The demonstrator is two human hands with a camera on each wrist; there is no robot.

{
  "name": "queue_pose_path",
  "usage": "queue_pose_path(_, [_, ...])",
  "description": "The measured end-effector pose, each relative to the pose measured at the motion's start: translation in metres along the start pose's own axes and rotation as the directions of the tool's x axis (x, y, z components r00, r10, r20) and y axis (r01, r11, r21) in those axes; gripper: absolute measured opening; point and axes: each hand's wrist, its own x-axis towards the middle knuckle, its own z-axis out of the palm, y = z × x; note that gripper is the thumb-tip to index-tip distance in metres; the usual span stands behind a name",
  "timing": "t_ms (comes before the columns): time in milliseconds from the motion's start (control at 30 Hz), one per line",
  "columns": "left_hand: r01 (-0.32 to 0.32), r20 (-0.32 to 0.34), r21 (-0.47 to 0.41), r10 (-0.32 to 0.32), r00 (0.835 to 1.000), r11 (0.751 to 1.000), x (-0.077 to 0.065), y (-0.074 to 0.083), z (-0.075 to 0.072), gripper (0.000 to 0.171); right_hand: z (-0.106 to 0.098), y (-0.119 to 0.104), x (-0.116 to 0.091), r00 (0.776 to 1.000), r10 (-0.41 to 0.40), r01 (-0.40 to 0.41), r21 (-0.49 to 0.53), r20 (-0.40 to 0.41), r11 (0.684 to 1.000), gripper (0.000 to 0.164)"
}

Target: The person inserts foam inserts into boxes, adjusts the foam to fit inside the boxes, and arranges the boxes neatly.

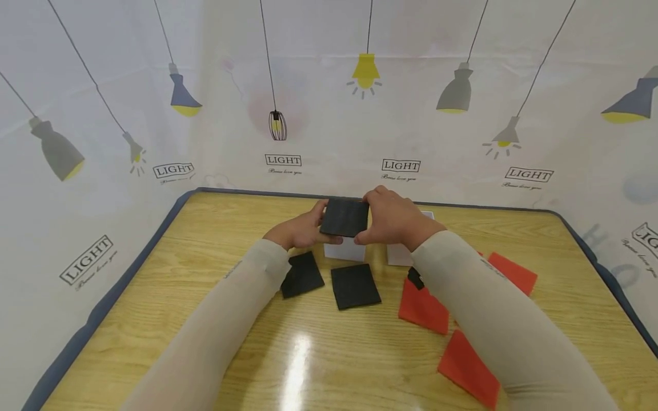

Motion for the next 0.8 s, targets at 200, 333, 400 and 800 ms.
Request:
queue_pose_path(200, [0.011, 0.008, -0.020, -0.011, 1.000, 1.000, 0.001, -0.002, -0.002, 0.114, 0.002, 0.003, 0.008, 1.000, 0.015, -0.015, 0.008, 0.004, 1.000, 0.088])
queue_pose_path(333, [0.026, 0.012, -0.014, -0.026, 1.000, 1.000, 0.000, -0.003, -0.002, 0.116, 0.001, 0.004, 0.011, 1.000, 0.022, -0.022, 0.023, 0.017, 0.999, 0.090])
queue_pose_path(400, [0.035, 0.012, -0.008, -0.035, 0.999, 0.999, 0.000, -0.003, -0.002, 0.116, 0.002, 0.004, 0.012, 0.999, 0.029, -0.030, 0.026, 0.028, 0.999, 0.091])
queue_pose_path(800, [0.054, 0.004, 0.026, -0.054, 0.999, 0.998, -0.002, -0.001, -0.002, 0.114, 0.006, 0.006, 0.016, 0.996, 0.052, -0.055, 0.035, 0.075, 0.998, 0.097])
